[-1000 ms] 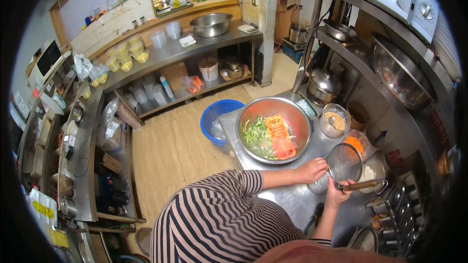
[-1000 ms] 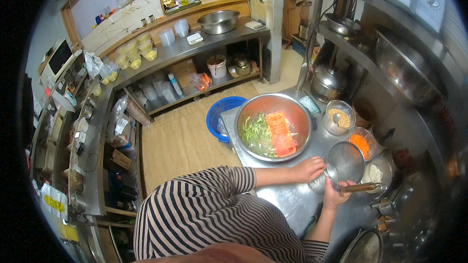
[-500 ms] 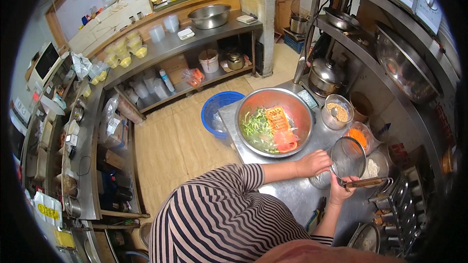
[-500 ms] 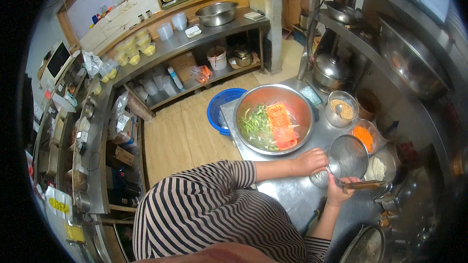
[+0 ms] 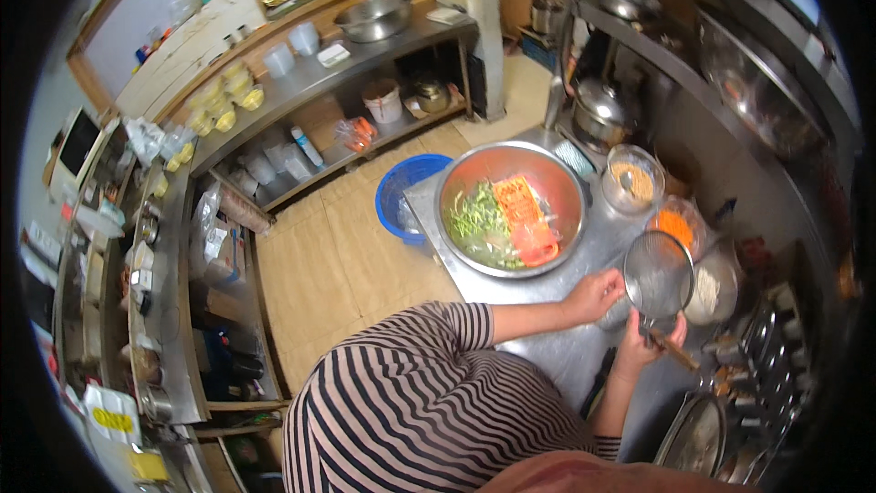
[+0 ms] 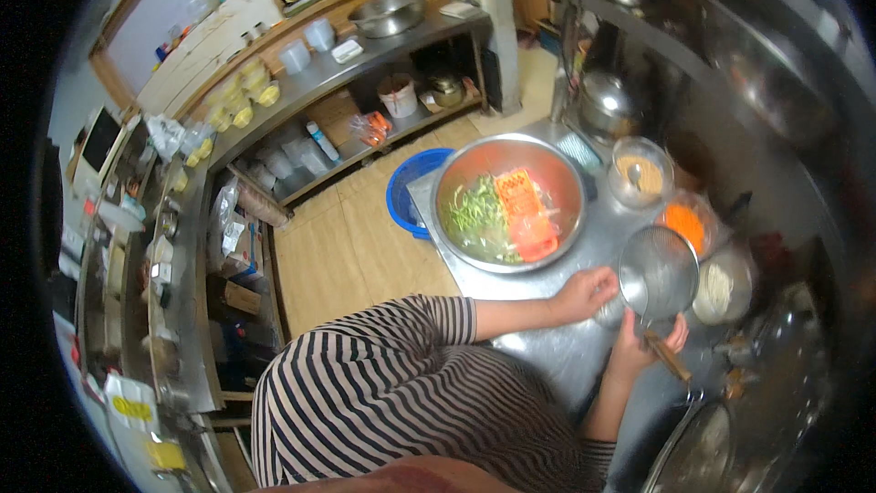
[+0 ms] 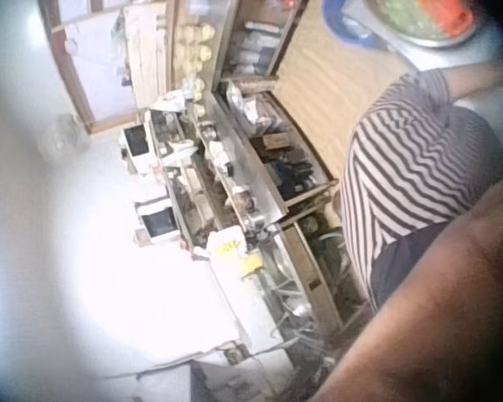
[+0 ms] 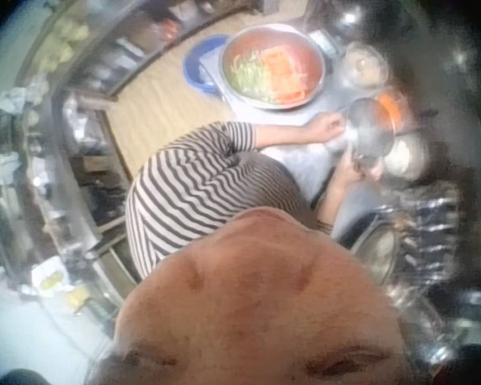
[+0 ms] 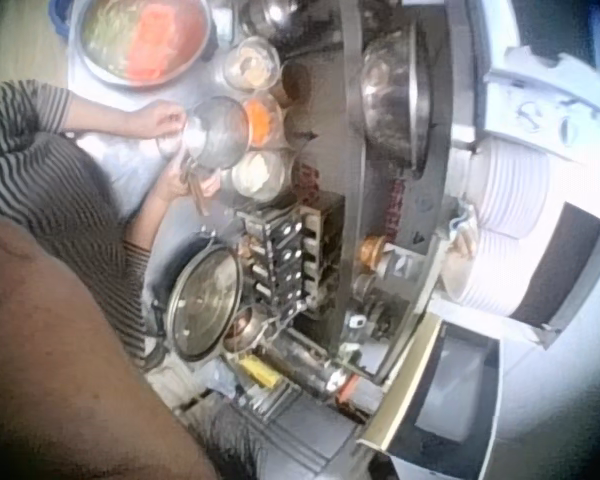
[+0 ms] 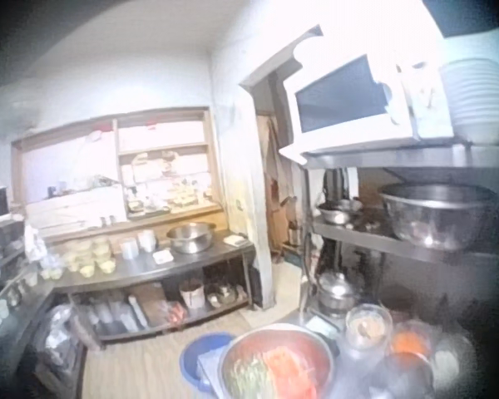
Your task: The person repairs a metal mesh strainer by bending and crimping its rim with pliers. They repeatedly adjust small sections of the rim, occasionally setting the pliers down and using their fingers to check alignment. The strainer is held over a stainless steel counter with bowls of prepared vegetables nearby.
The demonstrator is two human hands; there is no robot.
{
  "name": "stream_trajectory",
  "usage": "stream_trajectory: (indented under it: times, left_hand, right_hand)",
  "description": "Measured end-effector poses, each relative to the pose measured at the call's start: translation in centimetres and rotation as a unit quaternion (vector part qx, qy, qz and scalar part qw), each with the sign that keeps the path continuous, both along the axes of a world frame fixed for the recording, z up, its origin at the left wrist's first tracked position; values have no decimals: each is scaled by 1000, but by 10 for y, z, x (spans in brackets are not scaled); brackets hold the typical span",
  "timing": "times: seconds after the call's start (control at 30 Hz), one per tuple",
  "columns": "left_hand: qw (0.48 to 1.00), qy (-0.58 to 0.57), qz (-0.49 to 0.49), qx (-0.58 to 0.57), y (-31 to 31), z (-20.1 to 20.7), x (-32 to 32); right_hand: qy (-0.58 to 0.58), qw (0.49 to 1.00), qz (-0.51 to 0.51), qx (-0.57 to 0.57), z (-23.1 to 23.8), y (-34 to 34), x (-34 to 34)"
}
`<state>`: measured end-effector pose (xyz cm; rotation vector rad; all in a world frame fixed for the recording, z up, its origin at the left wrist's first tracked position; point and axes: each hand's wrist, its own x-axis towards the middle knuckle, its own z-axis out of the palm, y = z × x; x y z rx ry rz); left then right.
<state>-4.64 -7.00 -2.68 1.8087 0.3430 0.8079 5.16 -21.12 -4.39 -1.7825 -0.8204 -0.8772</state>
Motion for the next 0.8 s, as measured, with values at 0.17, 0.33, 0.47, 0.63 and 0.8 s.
stream_trajectory:
  times: [0.17, 0.33, 0.47, 0.63, 0.8]
  left_hand:
    - [998, 62, 17, -6, 2, -13, 2]
    - [999, -21, -22, -32, 4, -18, 6]
    - [998, 14, -47, -46, 7, -10, 4]
    - [986, 24, -89, -139, 6, -7, 3]
    - [965, -26, -118, -234, 11, -3, 3]
  right_hand:
    - [162, 977, -94, -105, 0, -10, -54]
    - [-28, 969, 126, -212, 25, -26, -69]
    - [-122, 942, 18, -311, 57, -2, -51]
    - [-75, 916, -53, -391, 65, 15, -39]
    - [-137, 921, -34, -363, 58, 12, -27]
